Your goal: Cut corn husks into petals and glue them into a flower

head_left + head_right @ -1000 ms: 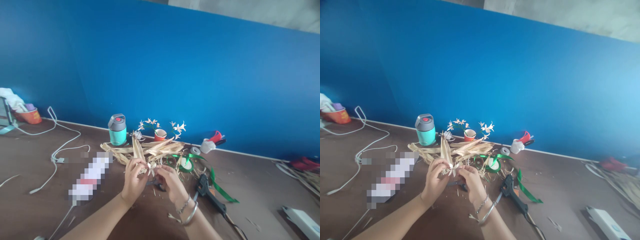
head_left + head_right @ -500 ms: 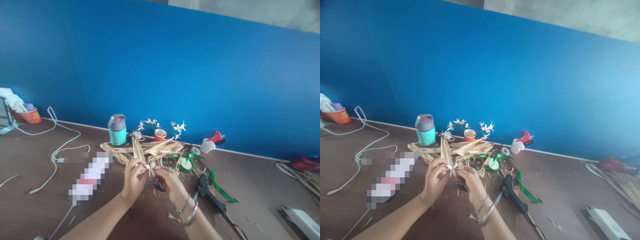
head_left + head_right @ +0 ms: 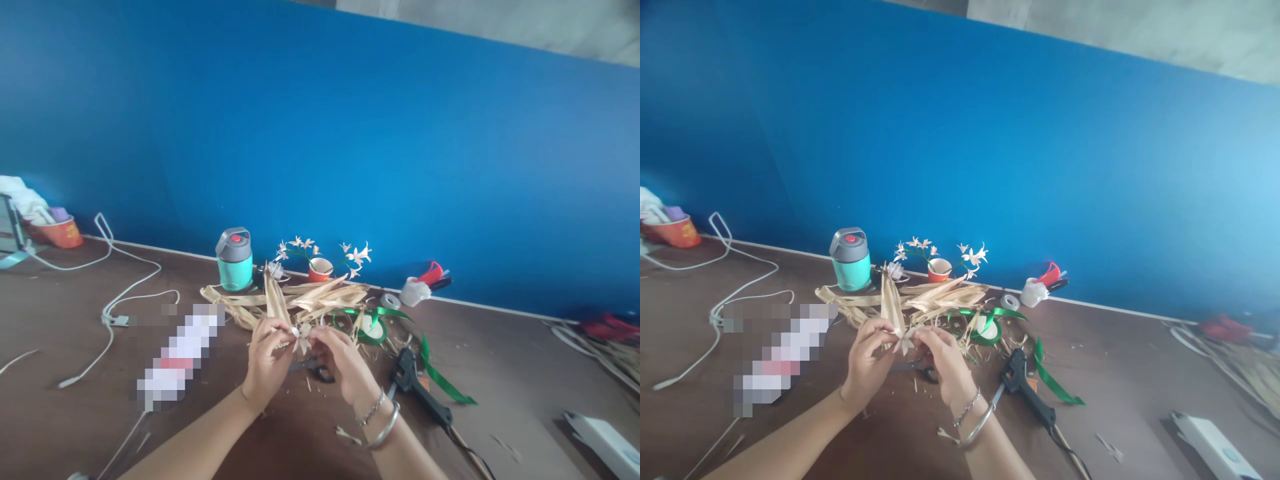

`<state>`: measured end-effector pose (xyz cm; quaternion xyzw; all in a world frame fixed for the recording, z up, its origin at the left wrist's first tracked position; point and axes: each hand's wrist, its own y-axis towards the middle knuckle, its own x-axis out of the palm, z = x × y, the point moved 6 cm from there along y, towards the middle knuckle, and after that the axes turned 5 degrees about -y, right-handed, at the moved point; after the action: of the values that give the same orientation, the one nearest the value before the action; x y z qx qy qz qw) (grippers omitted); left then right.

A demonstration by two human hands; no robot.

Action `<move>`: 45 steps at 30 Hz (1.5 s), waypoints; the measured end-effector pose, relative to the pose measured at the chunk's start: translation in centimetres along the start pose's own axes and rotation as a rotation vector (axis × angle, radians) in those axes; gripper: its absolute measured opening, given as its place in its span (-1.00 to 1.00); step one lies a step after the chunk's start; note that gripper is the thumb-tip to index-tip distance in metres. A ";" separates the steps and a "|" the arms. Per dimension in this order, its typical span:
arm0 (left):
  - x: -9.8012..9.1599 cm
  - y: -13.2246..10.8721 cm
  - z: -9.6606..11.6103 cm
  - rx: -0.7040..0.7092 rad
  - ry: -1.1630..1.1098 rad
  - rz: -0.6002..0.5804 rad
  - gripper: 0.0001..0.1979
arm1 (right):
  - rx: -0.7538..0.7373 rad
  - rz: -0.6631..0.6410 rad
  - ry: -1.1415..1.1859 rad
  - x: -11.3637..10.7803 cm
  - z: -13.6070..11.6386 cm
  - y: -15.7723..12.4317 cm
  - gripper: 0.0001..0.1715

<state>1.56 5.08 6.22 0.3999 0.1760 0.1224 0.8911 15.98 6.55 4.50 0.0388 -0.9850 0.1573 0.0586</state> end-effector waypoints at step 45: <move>1.1 2.0 -0.7 -0.094 -0.062 -0.025 -0.88 | -0.074 -0.172 -0.068 -0.2 -1.4 0.1 -0.72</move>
<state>2.14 7.26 7.09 0.3587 0.1475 0.1070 0.9155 16.33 7.15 5.79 0.1265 -0.9846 0.1137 0.0400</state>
